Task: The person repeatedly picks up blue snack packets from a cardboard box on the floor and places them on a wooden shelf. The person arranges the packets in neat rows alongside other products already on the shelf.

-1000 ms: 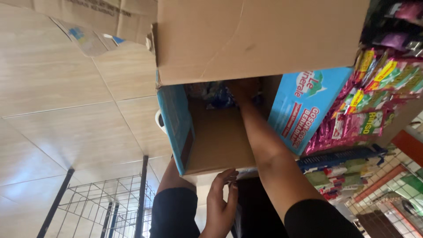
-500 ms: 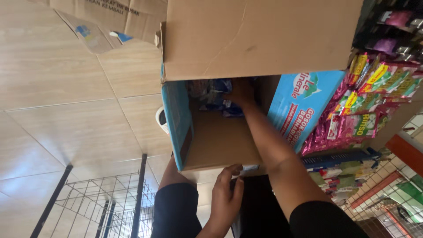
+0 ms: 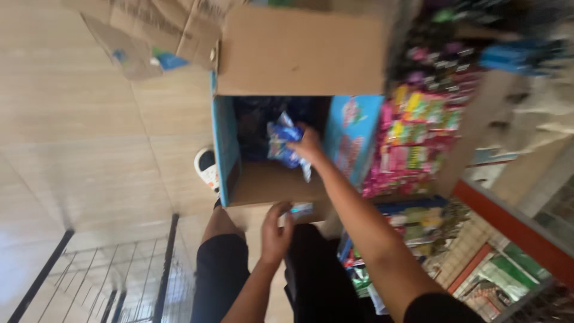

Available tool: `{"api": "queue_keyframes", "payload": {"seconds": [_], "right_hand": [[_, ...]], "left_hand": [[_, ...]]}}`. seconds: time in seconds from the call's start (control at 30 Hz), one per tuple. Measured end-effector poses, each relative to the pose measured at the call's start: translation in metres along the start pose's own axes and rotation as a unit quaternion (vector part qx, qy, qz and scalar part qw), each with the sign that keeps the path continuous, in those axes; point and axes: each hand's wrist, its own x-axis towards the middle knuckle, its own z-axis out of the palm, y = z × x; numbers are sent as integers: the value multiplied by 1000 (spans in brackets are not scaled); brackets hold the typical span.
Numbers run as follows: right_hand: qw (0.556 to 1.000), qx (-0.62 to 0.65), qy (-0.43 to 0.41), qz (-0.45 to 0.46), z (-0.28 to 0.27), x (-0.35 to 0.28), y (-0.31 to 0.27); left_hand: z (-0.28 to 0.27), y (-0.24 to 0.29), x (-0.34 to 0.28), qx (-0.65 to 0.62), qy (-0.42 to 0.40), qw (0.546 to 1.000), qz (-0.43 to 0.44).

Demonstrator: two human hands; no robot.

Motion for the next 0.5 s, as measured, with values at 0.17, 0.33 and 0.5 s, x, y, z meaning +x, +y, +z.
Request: {"api": "queue_keyframes", "payload": {"seconds": [0.17, 0.33, 0.5], "right_hand": [[945, 322, -42, 41, -81, -98, -74], [880, 463, -47, 95, -160, -196, -148], [822, 538, -71, 174, -225, -302, -210]], "left_hand": [[-15, 7, -61, -15, -10, 993, -113], [-30, 56, -105, -97, 10, 994, -55], [-50, 135, -120, -343, 10, 939, -1]]}}
